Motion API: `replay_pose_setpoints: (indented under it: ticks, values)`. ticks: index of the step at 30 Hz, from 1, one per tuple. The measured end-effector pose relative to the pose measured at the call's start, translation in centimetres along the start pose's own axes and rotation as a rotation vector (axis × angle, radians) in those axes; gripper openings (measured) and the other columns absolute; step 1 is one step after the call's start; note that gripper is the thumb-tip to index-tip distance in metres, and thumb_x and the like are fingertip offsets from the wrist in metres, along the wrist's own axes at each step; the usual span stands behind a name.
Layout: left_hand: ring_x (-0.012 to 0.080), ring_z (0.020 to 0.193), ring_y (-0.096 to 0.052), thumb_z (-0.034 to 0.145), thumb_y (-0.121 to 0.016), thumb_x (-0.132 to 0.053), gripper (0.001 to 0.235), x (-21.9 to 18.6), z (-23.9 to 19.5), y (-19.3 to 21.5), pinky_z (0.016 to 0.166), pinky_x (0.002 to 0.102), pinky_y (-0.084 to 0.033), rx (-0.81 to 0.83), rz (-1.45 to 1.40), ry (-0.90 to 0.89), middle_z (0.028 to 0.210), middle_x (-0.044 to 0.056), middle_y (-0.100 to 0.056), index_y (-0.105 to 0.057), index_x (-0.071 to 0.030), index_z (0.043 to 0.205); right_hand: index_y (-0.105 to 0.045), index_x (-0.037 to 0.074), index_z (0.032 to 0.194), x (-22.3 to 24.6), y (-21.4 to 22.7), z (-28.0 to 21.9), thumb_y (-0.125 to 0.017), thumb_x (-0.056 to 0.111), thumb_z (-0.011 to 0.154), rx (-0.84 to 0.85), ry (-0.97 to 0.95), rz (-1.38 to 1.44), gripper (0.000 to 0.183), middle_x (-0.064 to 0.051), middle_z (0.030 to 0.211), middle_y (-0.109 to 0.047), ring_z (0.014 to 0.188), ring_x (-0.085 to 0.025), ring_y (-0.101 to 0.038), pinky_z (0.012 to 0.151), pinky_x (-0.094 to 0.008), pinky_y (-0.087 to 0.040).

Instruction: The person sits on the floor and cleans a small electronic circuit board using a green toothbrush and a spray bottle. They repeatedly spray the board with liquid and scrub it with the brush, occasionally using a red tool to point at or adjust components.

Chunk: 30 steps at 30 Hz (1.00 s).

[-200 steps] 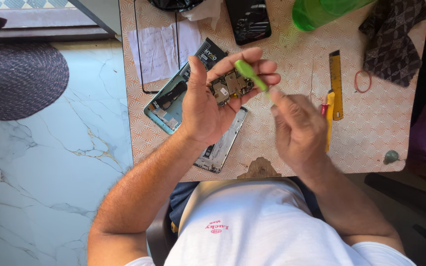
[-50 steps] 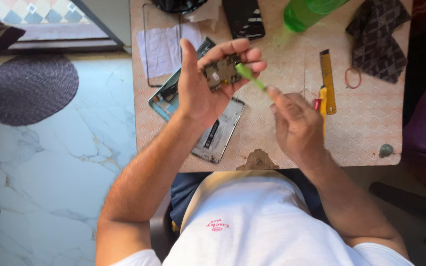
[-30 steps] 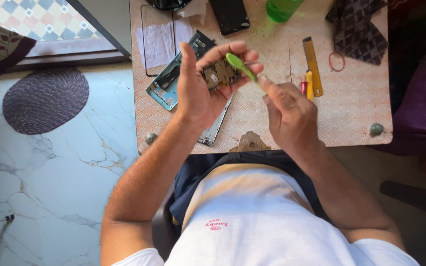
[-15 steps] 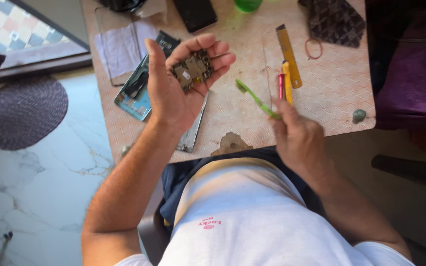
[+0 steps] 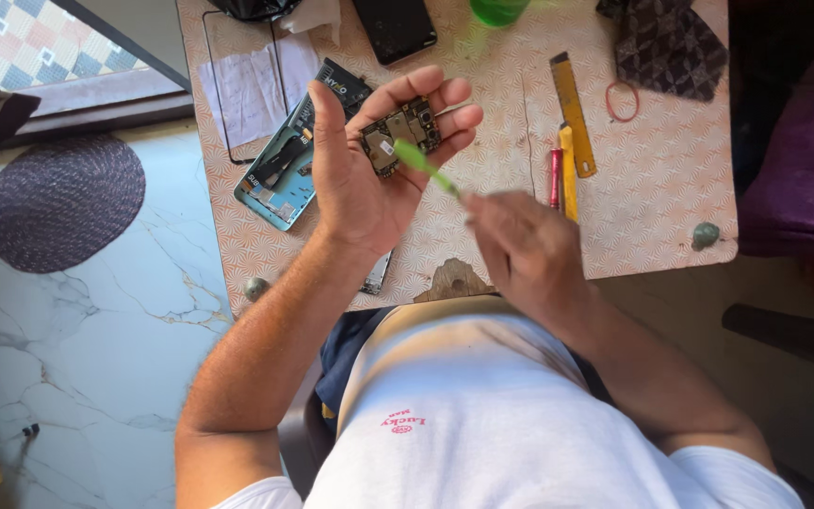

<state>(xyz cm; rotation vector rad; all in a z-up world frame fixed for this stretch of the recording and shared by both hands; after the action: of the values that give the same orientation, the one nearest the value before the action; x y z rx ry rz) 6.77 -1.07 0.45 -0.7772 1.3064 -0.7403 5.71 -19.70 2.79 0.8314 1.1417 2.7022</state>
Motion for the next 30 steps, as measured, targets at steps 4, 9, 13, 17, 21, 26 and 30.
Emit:
replay_pose_setpoints:
  ticks: [4,9,13,17,21,26,30]
  values:
    - [0.0375,0.126,-0.067,0.101,-0.024,-0.077,0.1,-0.1,-0.1,-0.4,0.117,0.051,-0.053,0.003,0.036,0.004,0.139,0.029,-0.063,-0.052,0.008,0.145,-0.06,0.008,0.138,0.7,0.5,1.1,-0.071,-0.002,0.099,-0.04,-0.064,0.0,0.041,-0.012,0.101,-0.069,0.082,-0.023,-0.07,0.066,-0.036,-0.058]
    - [0.0367,0.128,-0.065,0.101,-0.024,-0.078,0.1,0.2,-0.4,-0.3,0.119,0.051,-0.052,0.04,0.099,0.023,0.141,0.028,-0.061,-0.05,0.007,0.147,-0.061,0.008,0.136,1.2,0.5,2.3,-0.073,-0.002,0.099,-0.046,-0.075,0.008,0.04,-0.013,0.101,-0.069,0.08,-0.025,-0.07,0.066,-0.035,-0.057]
    - [0.0363,0.127,-0.066,0.099,-0.024,-0.079,0.102,-0.1,-0.3,0.1,0.119,0.053,-0.052,0.052,0.118,0.015,0.141,0.028,-0.062,-0.05,0.008,0.147,-0.061,0.007,0.134,1.8,-0.1,2.4,-0.074,0.0,0.098,0.007,0.02,0.023,0.039,-0.013,0.098,-0.069,0.08,-0.025,-0.069,0.065,-0.035,-0.057]
    - [0.0365,0.127,-0.066,0.098,-0.023,-0.08,0.104,-0.4,-0.1,0.7,0.12,0.053,-0.051,0.069,0.13,0.036,0.141,0.029,-0.061,-0.05,0.007,0.148,-0.062,0.005,0.133,0.5,0.0,2.7,-0.071,-0.004,0.099,-0.002,-0.048,0.0,0.035,-0.012,0.096,-0.07,0.082,-0.025,-0.07,0.065,-0.035,-0.057]
    - [0.0368,0.129,-0.065,0.1,-0.023,-0.08,0.104,-0.5,0.3,1.0,0.12,0.053,-0.051,0.088,0.128,0.029,0.137,0.03,-0.061,-0.05,0.008,0.149,-0.063,0.005,0.129,0.7,-0.7,2.6,-0.073,-0.003,0.096,0.006,0.021,0.02,0.035,-0.012,0.092,-0.07,0.076,-0.023,-0.069,0.06,-0.034,-0.056]
    - [0.0362,0.127,-0.065,0.099,-0.021,-0.079,0.104,-1.0,0.4,1.3,0.118,0.051,-0.048,0.105,0.027,0.05,0.138,0.029,-0.061,-0.05,0.007,0.15,-0.06,0.002,0.133,-0.1,0.3,2.7,-0.069,-0.005,0.098,0.011,-0.055,0.024,0.036,-0.013,0.094,-0.068,0.08,-0.026,-0.07,0.065,-0.038,-0.057]
    - [0.0361,0.128,-0.065,0.098,-0.023,-0.079,0.104,-0.6,0.8,2.1,0.12,0.05,-0.048,0.093,0.063,0.06,0.139,0.028,-0.062,-0.05,0.006,0.15,-0.06,0.002,0.126,-1.6,-0.3,2.8,-0.067,-0.007,0.103,-0.02,-0.063,-0.023,0.025,-0.012,0.094,-0.069,0.085,-0.027,-0.072,0.07,-0.038,-0.059]
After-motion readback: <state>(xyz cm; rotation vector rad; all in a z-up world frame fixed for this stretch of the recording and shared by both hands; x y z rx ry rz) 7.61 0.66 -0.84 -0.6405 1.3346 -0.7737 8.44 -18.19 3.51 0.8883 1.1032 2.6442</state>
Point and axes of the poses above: each hand's wrist, its own z-axis towards the middle knuckle, its own y-axis out of the back of the hand, x = y × z, the point moved 4 cm from there along z, towards the middle knuckle
